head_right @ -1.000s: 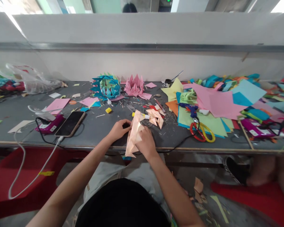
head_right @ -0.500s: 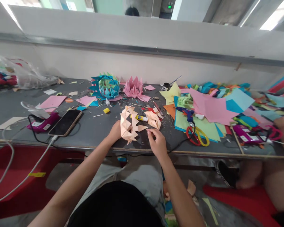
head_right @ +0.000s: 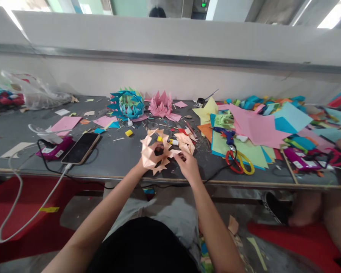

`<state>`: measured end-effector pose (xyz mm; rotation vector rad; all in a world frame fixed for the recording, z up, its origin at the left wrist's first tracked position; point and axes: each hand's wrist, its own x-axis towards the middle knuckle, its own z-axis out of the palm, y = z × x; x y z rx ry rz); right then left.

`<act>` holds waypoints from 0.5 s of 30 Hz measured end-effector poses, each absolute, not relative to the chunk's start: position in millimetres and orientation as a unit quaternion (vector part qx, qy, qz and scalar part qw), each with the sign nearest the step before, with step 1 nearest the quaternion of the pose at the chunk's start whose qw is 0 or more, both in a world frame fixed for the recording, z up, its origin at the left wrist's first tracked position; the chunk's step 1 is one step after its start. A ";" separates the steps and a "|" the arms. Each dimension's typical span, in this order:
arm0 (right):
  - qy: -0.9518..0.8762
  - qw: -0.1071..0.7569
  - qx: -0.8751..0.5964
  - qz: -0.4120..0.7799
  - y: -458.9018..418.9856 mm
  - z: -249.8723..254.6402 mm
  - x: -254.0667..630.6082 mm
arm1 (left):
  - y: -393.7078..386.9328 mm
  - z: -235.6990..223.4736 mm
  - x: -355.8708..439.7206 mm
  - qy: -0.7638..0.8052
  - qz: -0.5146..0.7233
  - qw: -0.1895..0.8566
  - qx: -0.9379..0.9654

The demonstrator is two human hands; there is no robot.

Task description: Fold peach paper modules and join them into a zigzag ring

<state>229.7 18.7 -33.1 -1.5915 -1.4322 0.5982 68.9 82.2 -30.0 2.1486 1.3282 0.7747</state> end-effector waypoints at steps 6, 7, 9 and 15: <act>-0.518 0.536 -0.579 0.331 30.9 -38.2 228.1 | 81.4 -32.2 70.0 0.460 0.440 0.382 0.670; -0.510 0.548 -0.570 0.338 31.6 -38.8 227.3 | 81.7 -31.9 68.8 0.452 0.458 0.410 0.647; -0.502 0.565 -0.554 0.349 32.4 -38.9 225.4 | 83.4 -31.0 64.7 0.422 0.453 0.478 0.624; -0.510 0.572 -0.511 0.388 32.5 -31.4 215.6 | 92.8 -29.4 49.2 0.374 0.360 0.497 0.696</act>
